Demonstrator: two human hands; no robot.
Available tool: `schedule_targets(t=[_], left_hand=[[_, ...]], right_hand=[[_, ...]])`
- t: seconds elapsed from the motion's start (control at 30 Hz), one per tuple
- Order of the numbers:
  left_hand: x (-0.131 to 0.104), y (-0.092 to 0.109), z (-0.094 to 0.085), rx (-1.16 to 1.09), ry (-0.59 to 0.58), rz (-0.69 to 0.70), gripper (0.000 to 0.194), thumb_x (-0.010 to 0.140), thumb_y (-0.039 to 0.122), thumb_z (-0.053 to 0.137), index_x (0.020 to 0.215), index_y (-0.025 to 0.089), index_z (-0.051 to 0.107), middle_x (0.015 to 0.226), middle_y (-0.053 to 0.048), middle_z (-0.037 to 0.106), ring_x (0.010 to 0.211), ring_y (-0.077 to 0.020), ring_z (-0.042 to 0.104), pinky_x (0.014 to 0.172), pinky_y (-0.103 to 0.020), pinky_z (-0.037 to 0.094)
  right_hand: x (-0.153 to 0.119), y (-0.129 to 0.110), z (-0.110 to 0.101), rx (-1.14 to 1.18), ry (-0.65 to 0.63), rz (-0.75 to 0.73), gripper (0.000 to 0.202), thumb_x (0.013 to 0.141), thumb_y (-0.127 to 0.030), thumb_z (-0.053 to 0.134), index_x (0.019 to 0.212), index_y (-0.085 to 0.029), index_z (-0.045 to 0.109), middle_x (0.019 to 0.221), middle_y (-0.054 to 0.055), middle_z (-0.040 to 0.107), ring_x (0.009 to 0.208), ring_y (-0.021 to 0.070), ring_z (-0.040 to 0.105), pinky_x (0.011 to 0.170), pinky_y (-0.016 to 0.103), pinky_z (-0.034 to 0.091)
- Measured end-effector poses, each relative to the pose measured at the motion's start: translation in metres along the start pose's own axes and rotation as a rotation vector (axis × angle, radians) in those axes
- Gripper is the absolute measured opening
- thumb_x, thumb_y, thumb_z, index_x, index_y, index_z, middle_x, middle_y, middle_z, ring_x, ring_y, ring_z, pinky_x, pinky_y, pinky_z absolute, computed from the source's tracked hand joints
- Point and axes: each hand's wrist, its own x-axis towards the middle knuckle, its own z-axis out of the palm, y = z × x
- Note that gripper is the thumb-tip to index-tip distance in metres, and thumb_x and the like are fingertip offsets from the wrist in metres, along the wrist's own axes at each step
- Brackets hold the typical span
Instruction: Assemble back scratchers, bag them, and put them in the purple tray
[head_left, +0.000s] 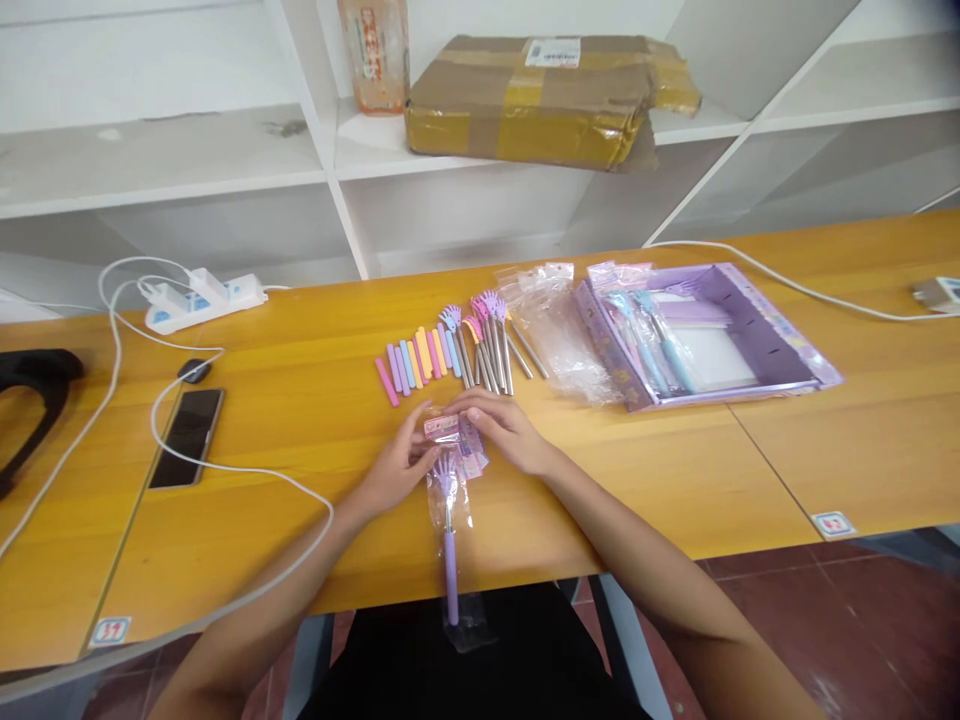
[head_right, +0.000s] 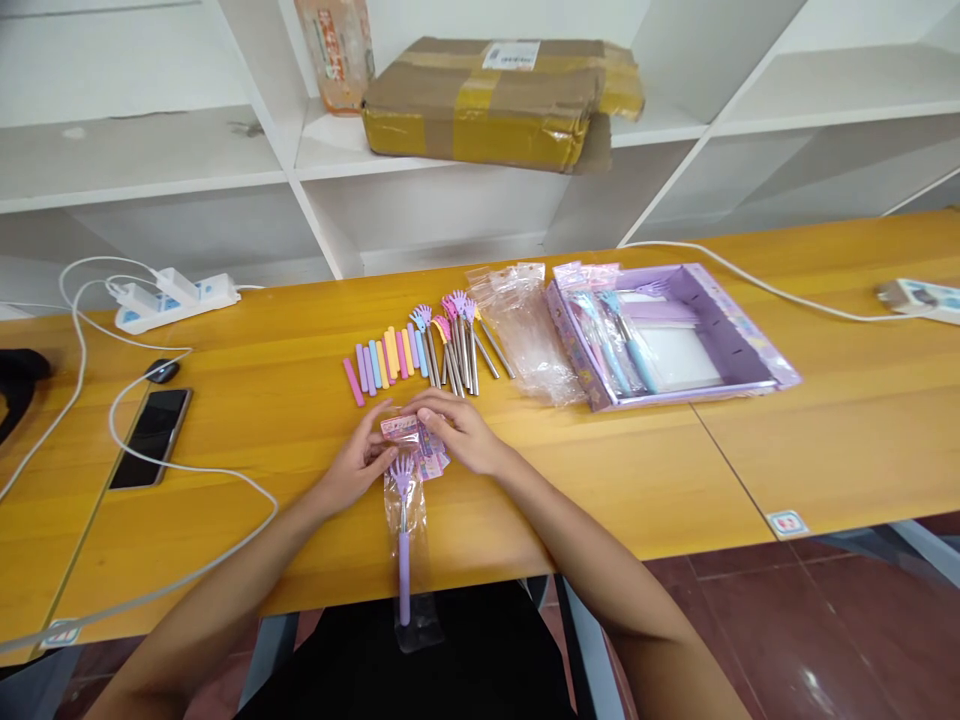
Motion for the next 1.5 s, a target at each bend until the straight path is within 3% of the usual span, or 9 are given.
schedule_targets(t=[0.07,0.17,0.27,0.63,0.7,0.8,0.9,1.23,1.5], left_hand=[[-0.001,-0.001,0.001,0.016,0.035,0.021,0.079,0.106,0.044,0.063,0.168,0.031,0.016,0.144,-0.016,0.069,0.113,-0.0255,0.077,0.098,-0.042,0.06],[-0.002,-0.003,0.001,0.064,0.04,0.039,0.068,0.106,0.045,0.064,0.16,0.03,0.027,0.147,-0.017,0.065,0.109,-0.0245,0.078,0.091,-0.04,0.062],[0.0,-0.004,-0.001,0.104,0.032,0.039,0.058,0.105,0.045,0.065,0.153,0.028,0.039,0.137,-0.015,0.069,0.113,-0.0257,0.077,0.096,-0.042,0.061],[0.001,-0.003,-0.002,0.167,0.014,0.017,0.042,0.106,0.043,0.062,0.143,0.025,0.055,0.127,-0.011,0.072,0.108,-0.025,0.076,0.093,-0.039,0.061],[0.0,-0.003,-0.003,0.171,0.015,0.017,0.049,0.106,0.042,0.061,0.15,0.026,0.05,0.129,-0.011,0.072,0.108,-0.0248,0.076,0.091,-0.038,0.061],[-0.002,-0.005,-0.002,0.138,0.041,0.019,0.072,0.106,0.039,0.062,0.167,0.029,0.025,0.133,-0.013,0.07,0.105,-0.0236,0.077,0.086,-0.036,0.061],[-0.002,-0.009,0.0,0.053,0.072,0.031,0.083,0.104,0.037,0.065,0.167,0.031,0.012,0.139,-0.015,0.067,0.107,-0.0225,0.077,0.087,-0.034,0.061],[-0.001,0.0,-0.005,0.086,0.038,-0.003,0.045,0.105,0.047,0.063,0.142,0.024,0.053,0.135,-0.013,0.071,0.116,-0.025,0.073,0.097,-0.037,0.057],[0.001,-0.005,-0.008,0.227,0.121,-0.014,0.033,0.106,0.052,0.059,0.115,0.022,0.065,0.099,-0.003,0.077,0.083,-0.019,0.07,0.076,-0.03,0.052]], right_hand=[[-0.001,0.0,0.0,0.014,0.007,0.007,0.047,0.114,-0.051,0.044,0.12,-0.021,0.079,0.119,0.012,0.075,0.115,0.0252,0.071,0.103,0.043,0.056],[-0.002,0.0,0.001,0.021,-0.008,0.017,0.051,0.113,-0.055,0.042,0.124,-0.022,0.078,0.123,0.012,0.074,0.118,0.0258,0.07,0.106,0.045,0.055],[-0.003,0.001,0.003,0.038,-0.029,0.015,0.052,0.113,-0.057,0.041,0.128,-0.022,0.077,0.128,0.013,0.072,0.122,0.0263,0.068,0.11,0.046,0.053],[-0.004,0.002,0.006,0.034,-0.042,-0.003,0.055,0.112,-0.06,0.039,0.138,-0.024,0.073,0.131,0.013,0.069,0.125,0.0278,0.066,0.11,0.049,0.054],[-0.004,0.001,0.006,0.036,-0.04,-0.002,0.054,0.112,-0.06,0.04,0.139,-0.025,0.071,0.133,0.013,0.068,0.125,0.0275,0.066,0.111,0.049,0.053],[-0.005,0.001,0.004,0.042,-0.048,-0.007,0.052,0.113,-0.058,0.04,0.141,-0.026,0.07,0.133,0.012,0.07,0.125,0.0271,0.066,0.111,0.049,0.052],[-0.006,0.003,0.004,0.05,-0.021,0.013,0.049,0.115,-0.054,0.037,0.146,-0.028,0.066,0.125,0.01,0.075,0.118,0.0255,0.07,0.106,0.046,0.055],[-0.006,0.02,0.026,-0.343,-0.05,-0.06,0.026,0.107,-0.033,0.065,0.131,-0.022,0.069,0.108,0.01,0.075,0.1,0.0246,0.069,0.091,0.04,0.055],[-0.007,0.024,0.03,-0.341,-0.061,-0.04,0.028,0.104,-0.033,0.071,0.129,-0.02,0.07,0.106,0.01,0.077,0.099,0.0248,0.071,0.089,0.039,0.055]])
